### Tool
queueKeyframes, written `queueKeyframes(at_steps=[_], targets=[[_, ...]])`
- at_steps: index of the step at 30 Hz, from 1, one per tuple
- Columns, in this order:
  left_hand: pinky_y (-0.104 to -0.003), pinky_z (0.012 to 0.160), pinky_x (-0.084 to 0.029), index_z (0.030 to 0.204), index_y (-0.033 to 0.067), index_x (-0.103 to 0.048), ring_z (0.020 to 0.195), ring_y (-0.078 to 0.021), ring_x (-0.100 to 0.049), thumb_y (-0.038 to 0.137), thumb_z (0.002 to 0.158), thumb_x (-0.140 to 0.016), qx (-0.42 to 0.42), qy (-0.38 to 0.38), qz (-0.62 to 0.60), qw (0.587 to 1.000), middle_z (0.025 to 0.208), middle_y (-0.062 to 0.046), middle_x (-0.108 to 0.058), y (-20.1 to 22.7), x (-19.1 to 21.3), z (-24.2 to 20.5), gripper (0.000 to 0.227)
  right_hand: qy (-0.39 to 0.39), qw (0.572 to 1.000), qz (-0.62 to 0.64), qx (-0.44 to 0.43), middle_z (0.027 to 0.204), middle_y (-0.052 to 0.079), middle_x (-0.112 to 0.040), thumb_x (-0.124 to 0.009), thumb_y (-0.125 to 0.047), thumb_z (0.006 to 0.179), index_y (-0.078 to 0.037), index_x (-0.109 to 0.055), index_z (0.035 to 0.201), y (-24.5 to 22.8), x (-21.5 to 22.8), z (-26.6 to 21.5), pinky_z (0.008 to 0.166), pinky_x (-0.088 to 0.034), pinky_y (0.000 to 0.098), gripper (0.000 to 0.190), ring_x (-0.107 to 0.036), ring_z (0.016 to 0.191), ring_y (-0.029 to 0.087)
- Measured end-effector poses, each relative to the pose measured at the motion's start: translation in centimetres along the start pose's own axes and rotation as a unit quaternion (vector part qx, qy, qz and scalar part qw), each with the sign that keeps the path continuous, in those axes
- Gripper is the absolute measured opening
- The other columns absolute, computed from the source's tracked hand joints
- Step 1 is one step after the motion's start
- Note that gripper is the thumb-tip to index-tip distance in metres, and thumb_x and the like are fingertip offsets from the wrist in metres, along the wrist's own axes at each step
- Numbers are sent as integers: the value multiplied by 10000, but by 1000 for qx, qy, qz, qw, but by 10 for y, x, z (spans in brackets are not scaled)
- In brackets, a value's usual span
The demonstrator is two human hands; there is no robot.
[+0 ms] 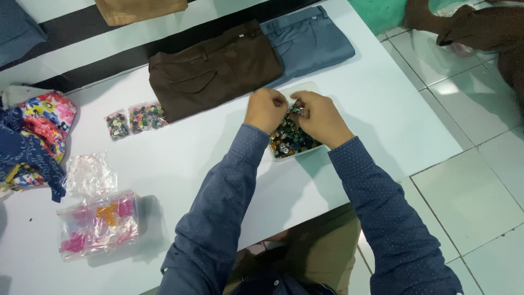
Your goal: Sorting and picking small colorful buttons from a container and placing them into small plastic bags.
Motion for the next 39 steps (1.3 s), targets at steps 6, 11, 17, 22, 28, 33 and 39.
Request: queueKeyframes(at_steps=[6,11,17,22,28,33,39], targets=[[-435,759,-561,851,111,-791,870,-310,-657,72,719,-799,-151,114,297,936,785,-94,-678,16,47,-32,138,-55,995,-77,43,1010,216,-722,-730,-29,839,20,-742,1127,-35,-28,12,728,-579,451,293,-724,885,390],[-405,825,-499,850,128,-823,909,-269,-622,71,719,-797,-168,91,388,901,752,-74,-690,5,23,-41,145,-67,984,-161,46,976,197,-700,-672,33,838,4,-736,1089,-33,-51,14,721,-597,454,261,-719,869,382],[-367,815,-519,858,104,-816,835,-254,-658,56,785,-771,-190,48,374,906,725,-111,-723,26,8,-36,99,-67,956,-286,7,879,153,-655,-588,59,901,-36,-763,1011,-2,-22,8,672,-610,433,228,-722,809,329],[-397,592,-610,764,6,-758,642,-291,-707,-29,787,-741,-160,-47,306,937,612,-188,-671,12,-41,-6,46,-52,976,-211,-7,845,163,-656,-558,45,906,-3,-746,1054,22,-14,5,637,-611,400,244,-721,795,329],[-463,736,-641,978,53,-793,858,-374,-763,19,870,-662,-89,-119,77,986,851,-190,-761,22,-17,-19,174,-38,995,-69,-54,1011,270,-718,-628,33,912,36,-720,1161,1,5,-13,775,-613,486,266,-709,996,442],[-411,784,-634,1109,24,-761,908,-325,-756,17,875,-694,-87,-58,-49,993,955,-174,-773,25,17,-43,244,-3,1000,0,-6,991,257,-741,-691,19,892,6,-741,1111,-17,4,-13,731,-608,455,226,-712,960,441],[-421,794,-604,1073,77,-742,894,-315,-725,45,872,-666,-165,19,70,984,882,-120,-745,16,27,-48,217,5,989,-150,3,1046,184,-719,-693,-2,875,-32,-752,1136,-17,0,-7,755,-603,443,269,-717,923,347]])
Point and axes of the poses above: each hand's wrist, its own z-axis towards the middle knuckle, its own x-axis out of the back of the hand, y = z × x, the point moved 7 cm from there along z, towards the middle knuckle
